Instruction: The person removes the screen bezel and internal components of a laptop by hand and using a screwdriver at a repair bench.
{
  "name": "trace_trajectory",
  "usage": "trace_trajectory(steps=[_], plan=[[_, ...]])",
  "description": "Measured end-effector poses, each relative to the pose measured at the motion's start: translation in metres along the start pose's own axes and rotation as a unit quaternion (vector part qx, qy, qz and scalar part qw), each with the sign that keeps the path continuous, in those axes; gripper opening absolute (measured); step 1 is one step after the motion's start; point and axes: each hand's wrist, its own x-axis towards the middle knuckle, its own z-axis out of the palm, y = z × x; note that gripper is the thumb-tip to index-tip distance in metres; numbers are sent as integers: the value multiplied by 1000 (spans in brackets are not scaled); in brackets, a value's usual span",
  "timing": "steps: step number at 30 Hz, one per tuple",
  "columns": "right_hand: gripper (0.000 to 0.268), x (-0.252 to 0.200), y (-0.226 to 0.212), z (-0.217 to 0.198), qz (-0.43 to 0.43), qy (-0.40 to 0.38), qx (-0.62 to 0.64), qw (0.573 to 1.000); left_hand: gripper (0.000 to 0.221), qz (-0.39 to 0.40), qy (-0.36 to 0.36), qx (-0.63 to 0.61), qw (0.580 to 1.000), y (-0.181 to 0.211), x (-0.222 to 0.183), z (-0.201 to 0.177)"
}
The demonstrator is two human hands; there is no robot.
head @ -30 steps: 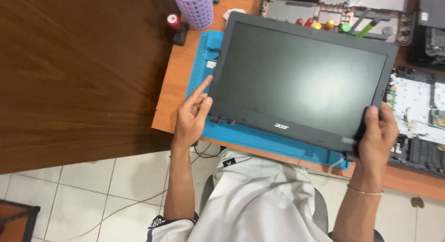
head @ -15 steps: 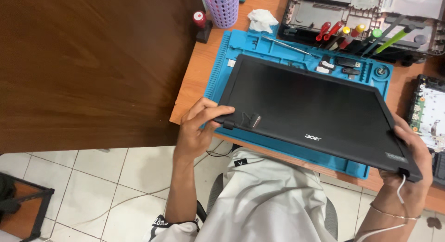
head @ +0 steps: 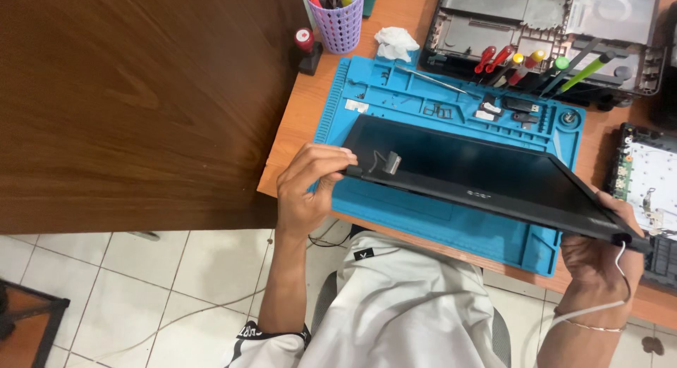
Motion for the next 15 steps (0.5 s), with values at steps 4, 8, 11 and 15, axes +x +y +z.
trace_trajectory(steps=[4, 8, 11, 15], plan=[[32, -17, 8, 30, -85, 18, -76, 993, 3, 4, 18, 23, 1000, -7, 3, 4], [33, -30, 21, 27, -333, 85, -194, 919, 3, 1, 29, 30, 999, -11, 5, 6], [21, -51, 22, 48, -503, 127, -375, 769, 3, 7, 35, 29, 999, -15, 10, 7], [14, -101, 36, 140, -592, -6, -577, 564, 4, 4, 36, 30, 999, -17, 12, 8]])
